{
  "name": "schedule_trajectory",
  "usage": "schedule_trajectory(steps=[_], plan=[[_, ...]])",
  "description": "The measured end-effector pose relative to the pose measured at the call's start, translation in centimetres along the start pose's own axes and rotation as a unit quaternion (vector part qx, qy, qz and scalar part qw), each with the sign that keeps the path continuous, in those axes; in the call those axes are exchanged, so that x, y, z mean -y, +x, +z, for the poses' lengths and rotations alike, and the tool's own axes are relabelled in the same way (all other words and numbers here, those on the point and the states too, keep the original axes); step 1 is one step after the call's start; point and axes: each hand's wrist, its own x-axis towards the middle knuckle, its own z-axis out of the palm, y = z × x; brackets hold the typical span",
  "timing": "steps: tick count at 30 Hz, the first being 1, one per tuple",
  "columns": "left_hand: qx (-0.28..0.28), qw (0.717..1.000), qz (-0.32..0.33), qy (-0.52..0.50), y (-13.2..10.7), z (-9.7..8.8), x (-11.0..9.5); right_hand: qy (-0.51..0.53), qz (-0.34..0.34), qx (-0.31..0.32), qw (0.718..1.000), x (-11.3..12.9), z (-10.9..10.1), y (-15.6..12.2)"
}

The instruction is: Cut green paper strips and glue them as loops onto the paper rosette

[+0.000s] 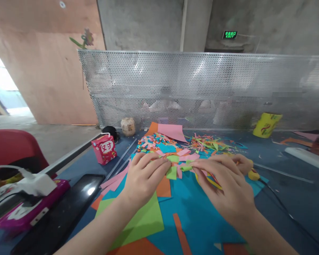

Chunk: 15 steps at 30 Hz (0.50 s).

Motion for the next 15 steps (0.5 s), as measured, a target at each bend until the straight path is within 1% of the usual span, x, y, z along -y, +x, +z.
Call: schedule_trajectory(steps=[6, 10, 12, 14, 15], plan=[[0.001, 1.000, -0.010, 0.005, 0.00, -0.01, 0.16, -0.006, 0.028, 0.006, 1.000, 0.09, -0.33, 0.23], [0.001, 0.999, -0.030, -0.016, 0.03, 0.12, 0.35, -0.024, 0.031, -0.013, 0.999, -0.09, -0.71, 0.64], [0.002, 0.996, -0.074, -0.041, 0.11, 0.25, 0.32, -0.020, 0.031, -0.023, 0.999, -0.26, -0.78, 0.80], [0.012, 0.985, -0.153, -0.083, 0.26, 0.38, 0.17, -0.011, 0.033, -0.028, 0.999, -0.40, -0.77, 0.89], [0.023, 0.972, -0.204, -0.115, 0.35, 0.44, 0.06, -0.010, 0.034, -0.030, 0.999, -0.43, -0.75, 0.91]])
